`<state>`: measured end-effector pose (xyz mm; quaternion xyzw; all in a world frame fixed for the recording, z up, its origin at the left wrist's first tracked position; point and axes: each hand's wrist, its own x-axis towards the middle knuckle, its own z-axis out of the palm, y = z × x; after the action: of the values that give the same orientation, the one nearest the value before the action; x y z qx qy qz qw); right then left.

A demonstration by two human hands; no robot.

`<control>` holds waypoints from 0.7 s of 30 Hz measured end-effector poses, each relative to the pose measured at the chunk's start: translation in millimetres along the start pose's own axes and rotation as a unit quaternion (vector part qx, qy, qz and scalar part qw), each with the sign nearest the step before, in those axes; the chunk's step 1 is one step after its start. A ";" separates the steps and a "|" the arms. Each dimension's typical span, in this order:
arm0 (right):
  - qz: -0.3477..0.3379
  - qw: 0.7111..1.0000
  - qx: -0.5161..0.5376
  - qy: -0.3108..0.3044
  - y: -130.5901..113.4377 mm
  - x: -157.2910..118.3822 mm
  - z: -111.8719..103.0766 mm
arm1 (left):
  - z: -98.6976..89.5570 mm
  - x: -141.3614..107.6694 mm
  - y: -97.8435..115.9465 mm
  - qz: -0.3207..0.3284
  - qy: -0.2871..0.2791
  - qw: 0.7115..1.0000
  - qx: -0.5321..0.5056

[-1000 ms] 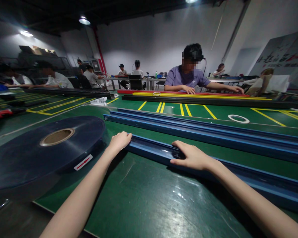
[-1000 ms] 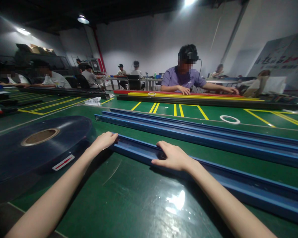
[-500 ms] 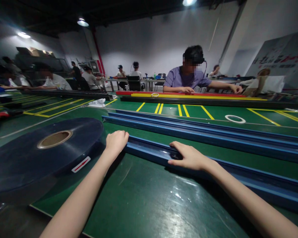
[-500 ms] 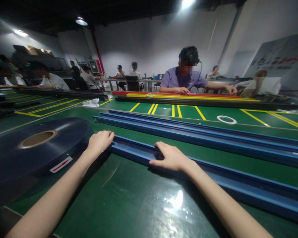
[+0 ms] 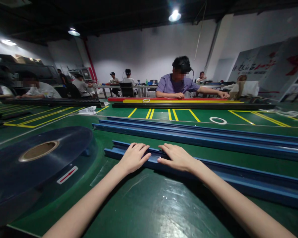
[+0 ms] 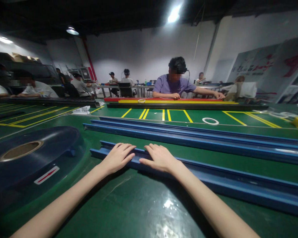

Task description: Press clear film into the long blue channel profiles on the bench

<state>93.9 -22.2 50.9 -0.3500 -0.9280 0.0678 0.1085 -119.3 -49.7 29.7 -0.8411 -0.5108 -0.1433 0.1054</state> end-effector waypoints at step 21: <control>0.143 0.977 0.018 0.158 66.6 -117.5 -12.2 | 21.4 71.5 153.4 0.127 -0.021 0.991 -0.024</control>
<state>225.2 -49.9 31.1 -0.4831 -0.8383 0.0431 0.2492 51.3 -53.5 29.8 -0.9043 -0.3981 -0.1233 0.0922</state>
